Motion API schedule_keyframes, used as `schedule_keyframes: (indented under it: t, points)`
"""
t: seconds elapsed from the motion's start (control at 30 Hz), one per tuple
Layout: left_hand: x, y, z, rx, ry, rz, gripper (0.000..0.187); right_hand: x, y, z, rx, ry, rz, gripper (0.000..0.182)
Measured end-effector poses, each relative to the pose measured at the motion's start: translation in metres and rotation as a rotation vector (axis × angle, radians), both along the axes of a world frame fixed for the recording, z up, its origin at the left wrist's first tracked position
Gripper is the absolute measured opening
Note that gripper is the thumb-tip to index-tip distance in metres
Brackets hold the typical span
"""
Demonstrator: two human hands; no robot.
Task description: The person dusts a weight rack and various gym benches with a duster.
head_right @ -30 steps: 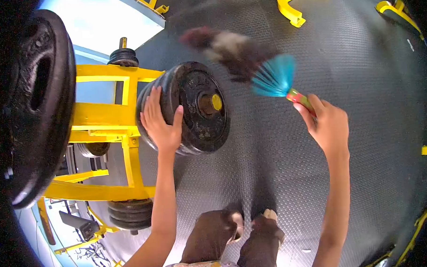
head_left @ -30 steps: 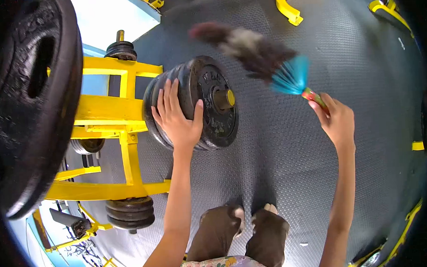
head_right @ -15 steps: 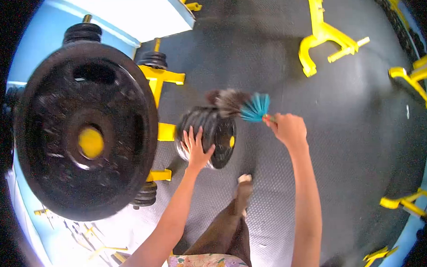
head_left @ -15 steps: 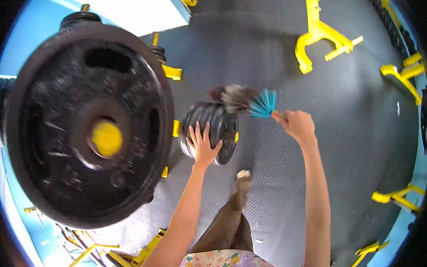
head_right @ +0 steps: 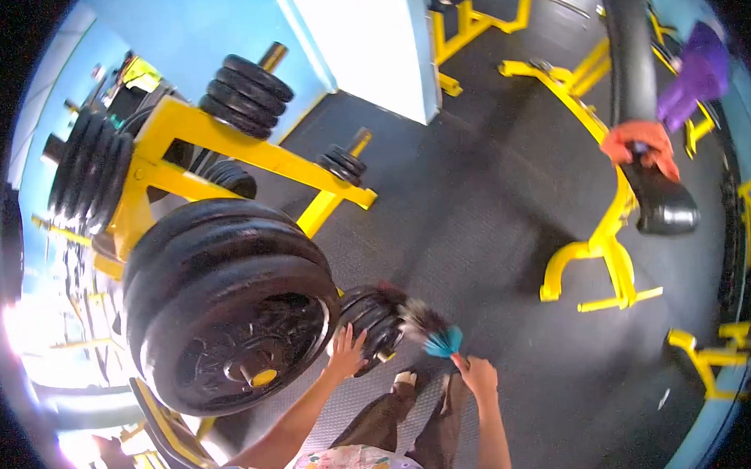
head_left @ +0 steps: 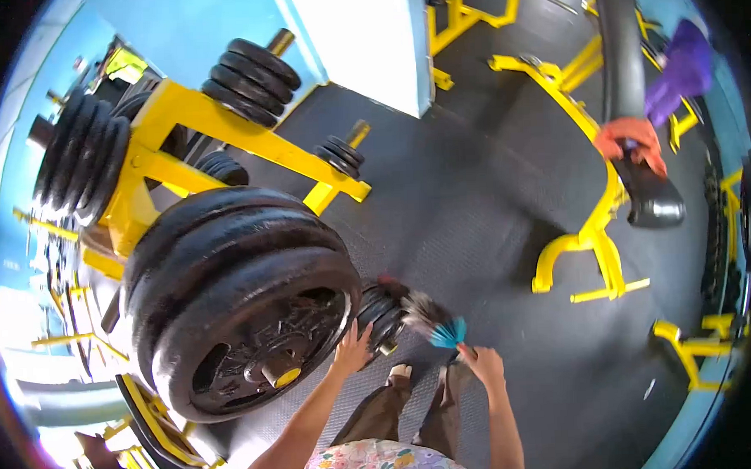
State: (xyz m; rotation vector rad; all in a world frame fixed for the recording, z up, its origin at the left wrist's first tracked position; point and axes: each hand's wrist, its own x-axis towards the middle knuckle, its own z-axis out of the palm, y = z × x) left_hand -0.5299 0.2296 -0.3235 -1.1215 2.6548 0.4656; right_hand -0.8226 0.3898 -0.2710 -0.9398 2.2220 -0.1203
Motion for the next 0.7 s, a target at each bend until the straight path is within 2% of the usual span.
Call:
schedule_keyframes:
  t: [0.03, 0.07, 0.1, 0.17, 0.2, 0.23, 0.27, 0.3, 0.33, 0.37, 0.4, 0.43, 0.47, 0.53, 0.57, 0.6, 0.67, 0.7]
  points:
    - [-0.015, 0.009, 0.027, -0.044, 0.041, 0.083, 0.081, -0.004, 0.004, -0.001, -0.123, -0.036, -0.043, 0.048]
    - [-0.024, 0.012, 0.041, 0.099, 0.083, 0.109, 0.073, -0.009, 0.007, -0.004, -0.247, -0.078, -0.084, 0.05]
    - [-0.03, 0.018, 0.056, 0.245, 0.129, 0.137, 0.065, -0.013, 0.009, -0.004, -0.257, -0.088, -0.04, 0.05]
    - [-0.049, 0.035, 0.127, 0.736, 0.494, 0.21, 0.044, -0.03, 0.003, -0.001, -0.531, -0.259, 0.115, 0.054]
    - [-0.065, 0.04, 0.177, 0.859, 0.589, 0.282, 0.038, -0.04, 0.003, -0.001, -0.526, -0.28, 0.135, 0.054]
    - [-0.081, 0.04, 0.23, 0.985, 0.682, 0.351, 0.033, -0.047, 0.005, -0.001, -0.354, -0.247, 0.069, 0.055]
    - [-0.091, 0.035, 0.288, 0.879, 0.731, 0.333, 0.029, -0.058, 0.002, 0.001, -0.186, -0.202, 0.017, 0.056]
    - [-0.092, 0.027, 0.328, 0.762, 0.785, 0.314, 0.026, -0.071, -0.017, 0.028, -0.224, -0.193, 0.019, 0.05]
    - [-0.086, 0.024, 0.342, 0.479, 1.03, 0.371, 0.023, -0.082, -0.03, 0.04, -0.222, -0.199, 0.055, 0.05]
    - [-0.078, 0.022, 0.358, 0.175, 1.25, 0.422, 0.02, -0.094, -0.038, 0.051, -0.406, -0.204, 0.063, 0.046]
    - [-0.071, 0.009, 0.388, -0.407, 0.889, 0.481, 0.018, -0.104, -0.051, 0.062, -0.596, -0.214, 0.068, 0.042]
    - [-0.076, -0.005, 0.414, -0.575, 0.909, 0.719, 0.019, -0.112, -0.062, 0.08, -0.647, -0.3, 0.06, 0.035]
    - [-0.07, -0.023, 0.423, -0.848, 0.759, 0.812, 0.023, -0.115, -0.079, 0.112, -0.644, -0.308, 0.094, 0.035]
    - [-0.055, -0.054, 0.438, -0.928, 0.553, 0.996, 0.031, -0.107, -0.111, 0.179, -0.545, -0.675, -0.102, 0.033]
    - [-0.052, -0.066, 0.443, -0.926, 0.415, 1.045, 0.034, -0.106, -0.122, 0.196, -0.571, -0.708, 0.003, 0.032]
    - [-0.048, -0.076, 0.446, -0.916, 0.276, 1.093, 0.038, -0.104, -0.133, 0.215, -0.566, -0.709, 0.033, 0.032]
    - [-0.047, -0.089, 0.45, -0.818, 0.169, 1.236, 0.044, -0.098, -0.155, 0.244, -0.59, -0.515, 0.391, 0.03]
    - [-0.048, -0.09, 0.449, -0.823, 0.117, 1.233, 0.047, -0.1, -0.163, 0.244, -0.575, -0.512, 0.398, 0.029]
